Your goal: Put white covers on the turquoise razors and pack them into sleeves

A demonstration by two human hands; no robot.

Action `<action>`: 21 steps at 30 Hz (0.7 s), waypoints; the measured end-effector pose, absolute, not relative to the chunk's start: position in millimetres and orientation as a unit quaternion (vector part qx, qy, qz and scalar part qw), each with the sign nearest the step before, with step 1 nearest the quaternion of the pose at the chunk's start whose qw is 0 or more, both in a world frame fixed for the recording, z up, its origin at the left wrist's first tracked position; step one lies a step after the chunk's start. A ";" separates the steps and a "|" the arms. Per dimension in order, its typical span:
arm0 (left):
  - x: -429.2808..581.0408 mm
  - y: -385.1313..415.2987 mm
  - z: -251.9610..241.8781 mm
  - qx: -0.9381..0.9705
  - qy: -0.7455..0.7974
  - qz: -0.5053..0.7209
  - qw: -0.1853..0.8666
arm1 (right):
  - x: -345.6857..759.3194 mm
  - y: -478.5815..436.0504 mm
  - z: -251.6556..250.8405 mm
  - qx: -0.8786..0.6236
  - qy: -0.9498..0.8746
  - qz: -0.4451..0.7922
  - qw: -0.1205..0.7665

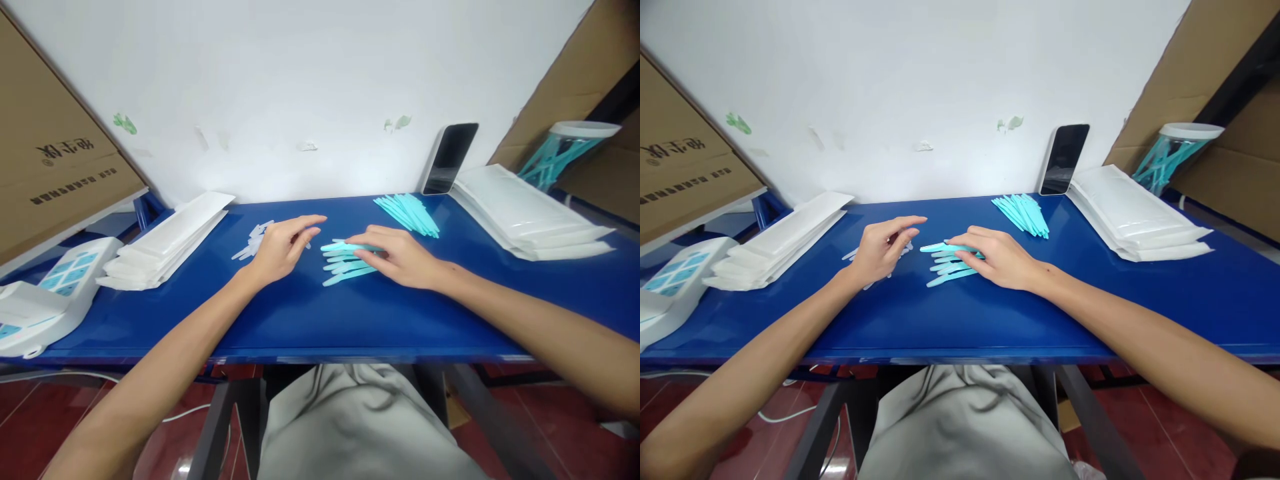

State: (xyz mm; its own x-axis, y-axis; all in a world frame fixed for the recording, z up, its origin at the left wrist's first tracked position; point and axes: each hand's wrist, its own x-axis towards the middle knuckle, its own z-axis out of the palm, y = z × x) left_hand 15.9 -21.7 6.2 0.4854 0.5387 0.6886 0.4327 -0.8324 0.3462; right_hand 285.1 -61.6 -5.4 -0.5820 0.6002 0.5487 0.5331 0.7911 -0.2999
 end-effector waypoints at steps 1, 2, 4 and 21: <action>16.5 -22.0 6.3 0.854 0.282 0.431 0.067 | 285.1 -61.5 -5.5 -0.320 -0.888 0.051 0.327; 17.0 -22.1 6.7 0.848 0.282 0.443 0.071 | 285.1 -61.4 -5.5 -0.321 -0.888 0.051 0.326; 17.7 -22.3 7.8 0.838 0.277 0.464 0.079 | 284.9 -61.4 -5.3 -0.321 -0.888 0.052 0.325; 26.9 -25.0 7.3 0.823 0.281 0.454 0.195 | 282.1 -62.8 -2.3 -0.323 -0.888 0.055 0.323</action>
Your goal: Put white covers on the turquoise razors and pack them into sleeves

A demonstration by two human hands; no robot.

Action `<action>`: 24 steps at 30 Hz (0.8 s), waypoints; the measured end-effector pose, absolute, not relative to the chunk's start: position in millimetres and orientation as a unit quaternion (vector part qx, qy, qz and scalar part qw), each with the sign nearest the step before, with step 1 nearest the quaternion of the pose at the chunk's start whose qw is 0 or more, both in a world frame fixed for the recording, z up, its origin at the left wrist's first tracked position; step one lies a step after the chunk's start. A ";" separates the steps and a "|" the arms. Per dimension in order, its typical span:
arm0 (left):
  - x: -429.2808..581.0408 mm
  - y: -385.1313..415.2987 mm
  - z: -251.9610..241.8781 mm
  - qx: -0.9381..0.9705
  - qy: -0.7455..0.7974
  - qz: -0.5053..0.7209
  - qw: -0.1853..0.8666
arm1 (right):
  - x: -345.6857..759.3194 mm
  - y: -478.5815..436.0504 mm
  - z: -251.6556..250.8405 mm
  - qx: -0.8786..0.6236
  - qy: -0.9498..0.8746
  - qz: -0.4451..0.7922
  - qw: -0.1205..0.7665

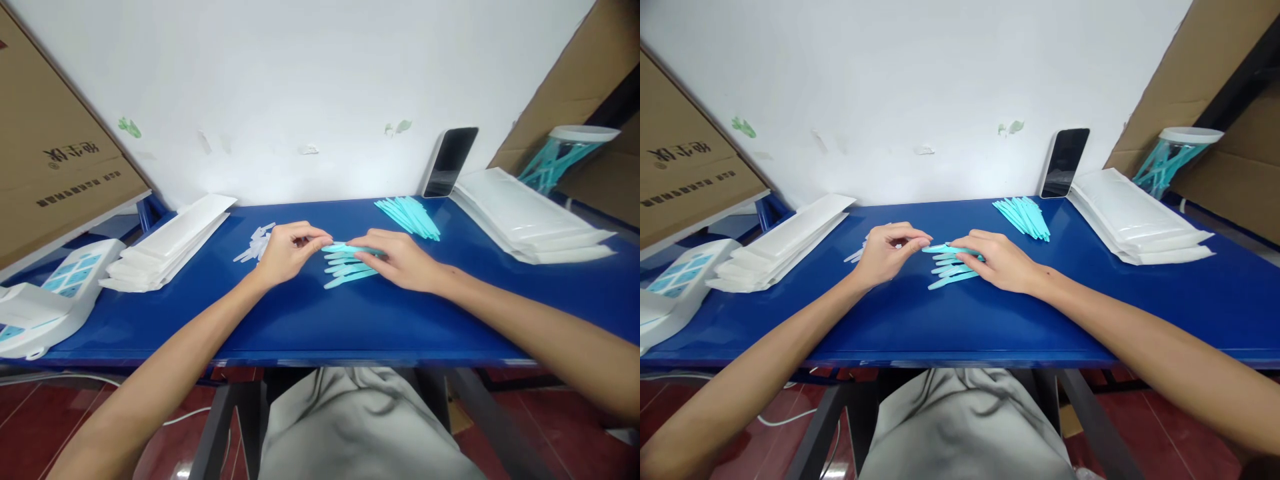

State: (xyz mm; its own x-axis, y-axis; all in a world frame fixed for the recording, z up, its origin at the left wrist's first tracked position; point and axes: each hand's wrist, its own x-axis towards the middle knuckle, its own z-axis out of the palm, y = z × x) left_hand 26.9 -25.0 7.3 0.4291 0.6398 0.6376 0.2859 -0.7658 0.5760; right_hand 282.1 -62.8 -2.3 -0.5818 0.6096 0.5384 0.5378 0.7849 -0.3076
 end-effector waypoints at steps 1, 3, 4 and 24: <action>27.1 -25.7 7.6 0.828 0.276 0.446 0.198 | 282.0 -62.8 -2.2 -0.324 -0.887 0.054 0.325; 27.0 -27.1 8.4 0.837 0.269 0.433 0.201 | 281.8 -62.6 -2.4 -0.323 -0.886 0.051 0.328; 26.6 -27.6 8.9 0.841 0.267 0.426 0.201 | 281.7 -62.4 -2.5 -0.323 -0.885 0.049 0.332; 22.3 -24.9 9.0 0.855 0.309 0.365 0.199 | 284.9 -59.8 -2.5 -0.336 -0.863 0.003 0.376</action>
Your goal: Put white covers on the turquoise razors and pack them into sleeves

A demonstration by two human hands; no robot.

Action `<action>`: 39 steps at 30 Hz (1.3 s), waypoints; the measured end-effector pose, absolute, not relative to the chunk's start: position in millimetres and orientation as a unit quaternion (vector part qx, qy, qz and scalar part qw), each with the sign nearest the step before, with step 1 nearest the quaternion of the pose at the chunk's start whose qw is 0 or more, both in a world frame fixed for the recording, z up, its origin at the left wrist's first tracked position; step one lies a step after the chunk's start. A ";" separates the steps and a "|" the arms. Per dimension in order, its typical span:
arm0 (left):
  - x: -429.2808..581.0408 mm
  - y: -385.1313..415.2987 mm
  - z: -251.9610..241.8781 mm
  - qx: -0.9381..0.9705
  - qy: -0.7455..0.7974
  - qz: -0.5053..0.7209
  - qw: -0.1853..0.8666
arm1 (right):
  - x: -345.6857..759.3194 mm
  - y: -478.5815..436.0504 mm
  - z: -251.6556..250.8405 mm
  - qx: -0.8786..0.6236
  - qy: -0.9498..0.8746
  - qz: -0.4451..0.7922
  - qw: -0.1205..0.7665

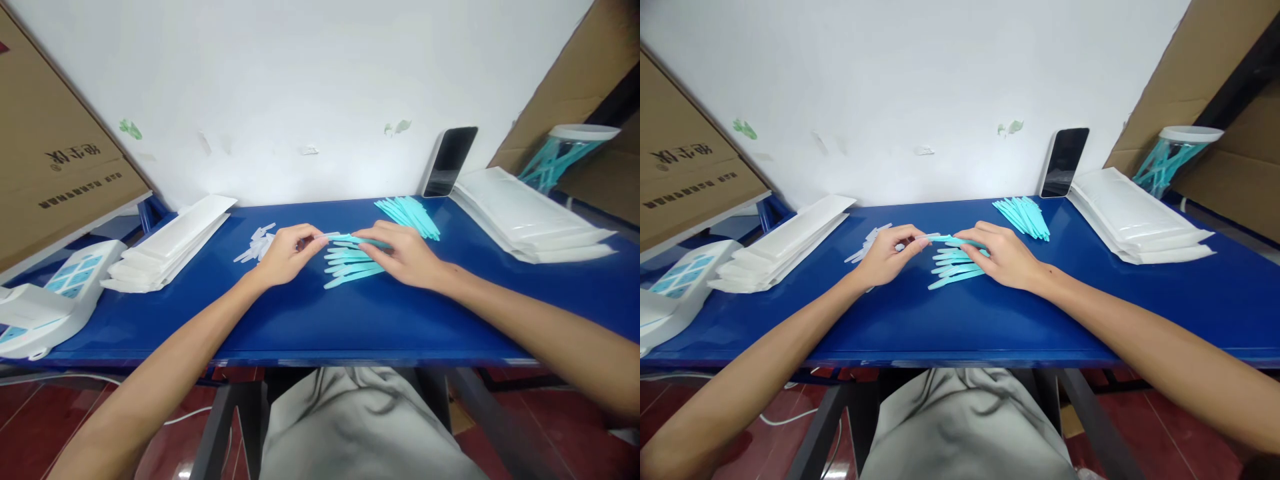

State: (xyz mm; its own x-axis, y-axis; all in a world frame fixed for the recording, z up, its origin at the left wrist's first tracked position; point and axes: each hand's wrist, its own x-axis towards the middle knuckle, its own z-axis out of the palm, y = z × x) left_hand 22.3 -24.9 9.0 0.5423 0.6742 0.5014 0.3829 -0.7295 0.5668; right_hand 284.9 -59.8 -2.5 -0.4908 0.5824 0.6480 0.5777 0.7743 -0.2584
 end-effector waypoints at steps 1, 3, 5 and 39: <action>21.6 -24.6 9.1 0.858 0.308 0.358 0.202 | 284.9 -59.9 -2.4 -0.337 -0.862 0.001 0.378; 20.2 -23.9 10.0 0.866 0.301 0.346 0.197 | 285.0 -59.9 -2.3 -0.338 -0.860 -0.006 0.382; 18.8 -23.4 11.5 0.877 0.289 0.338 0.182 | 285.1 -60.0 -2.4 -0.340 -0.857 -0.011 0.387; 19.6 -23.5 5.2 0.914 0.290 0.256 0.125 | 291.4 -54.4 1.0 -0.400 -0.879 -0.033 0.259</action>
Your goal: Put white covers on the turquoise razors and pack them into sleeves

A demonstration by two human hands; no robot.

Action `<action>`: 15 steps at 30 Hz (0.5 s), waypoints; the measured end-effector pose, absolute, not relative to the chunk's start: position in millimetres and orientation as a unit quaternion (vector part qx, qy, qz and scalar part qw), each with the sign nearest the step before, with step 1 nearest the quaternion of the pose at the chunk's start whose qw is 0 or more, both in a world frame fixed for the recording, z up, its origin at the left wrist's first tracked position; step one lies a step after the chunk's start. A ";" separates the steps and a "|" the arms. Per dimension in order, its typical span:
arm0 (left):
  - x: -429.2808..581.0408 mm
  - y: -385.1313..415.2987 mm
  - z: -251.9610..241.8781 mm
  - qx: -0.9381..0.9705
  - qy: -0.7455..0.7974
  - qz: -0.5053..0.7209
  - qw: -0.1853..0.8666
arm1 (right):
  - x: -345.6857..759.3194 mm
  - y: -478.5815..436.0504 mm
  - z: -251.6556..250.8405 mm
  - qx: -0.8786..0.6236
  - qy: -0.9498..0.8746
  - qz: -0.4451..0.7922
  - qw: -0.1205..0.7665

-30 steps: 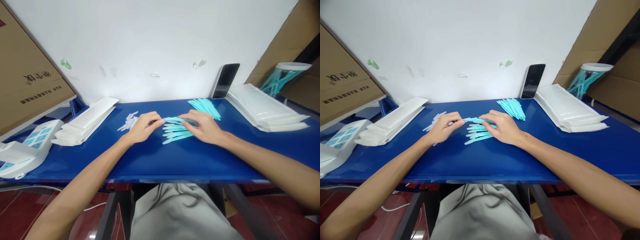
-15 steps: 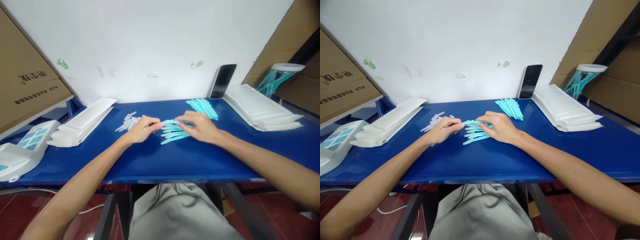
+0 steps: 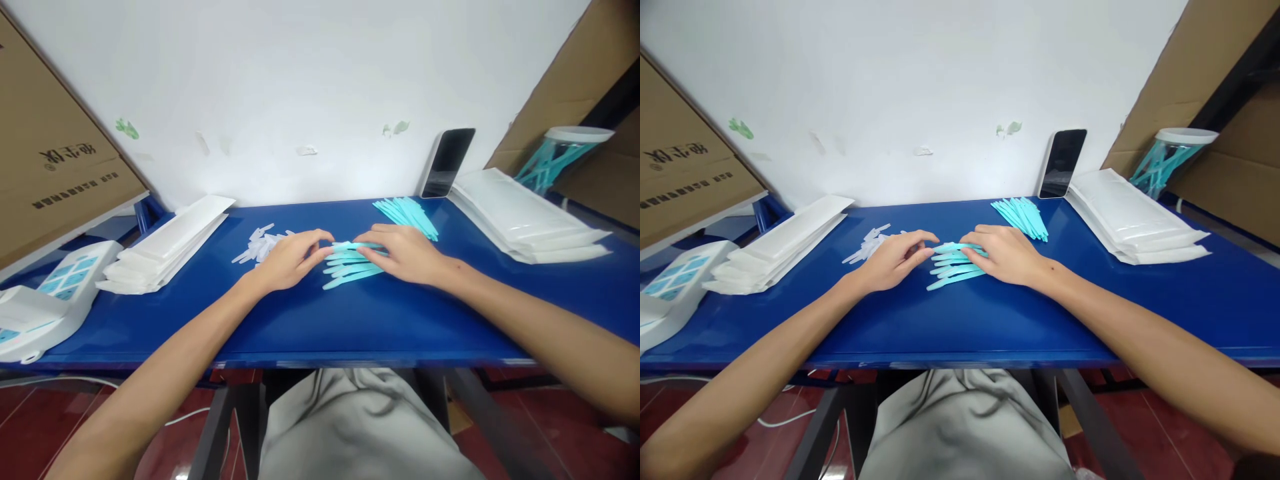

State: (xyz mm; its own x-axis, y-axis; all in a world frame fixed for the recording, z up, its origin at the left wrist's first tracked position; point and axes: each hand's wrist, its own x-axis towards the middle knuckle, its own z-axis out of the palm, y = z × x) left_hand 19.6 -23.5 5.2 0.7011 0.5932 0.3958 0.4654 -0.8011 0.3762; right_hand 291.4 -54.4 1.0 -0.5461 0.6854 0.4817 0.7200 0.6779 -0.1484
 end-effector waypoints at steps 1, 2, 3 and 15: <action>17.8 -21.7 4.9 0.915 0.297 0.250 0.108 | 292.6 -53.6 0.9 -0.406 -0.881 -0.034 0.240; 15.8 -19.7 4.6 0.918 0.301 0.243 0.089 | 293.7 -52.7 0.3 -0.409 -0.883 -0.032 0.227; 13.9 -17.6 4.3 0.921 0.303 0.236 0.070 | 294.6 -51.8 -0.6 -0.410 -0.885 -0.028 0.220; 11.0 -15.5 5.2 0.865 0.370 0.336 0.043 | 290.4 -48.1 -10.4 -0.389 -0.897 -0.006 0.211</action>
State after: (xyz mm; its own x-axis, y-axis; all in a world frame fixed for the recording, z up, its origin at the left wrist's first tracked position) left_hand 11.0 -15.5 5.2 0.5006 0.6693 0.5490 0.6111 -0.7224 0.3236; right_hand 290.4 -48.1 -10.4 -0.6089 0.6945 0.3833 0.6997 0.6979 -0.1530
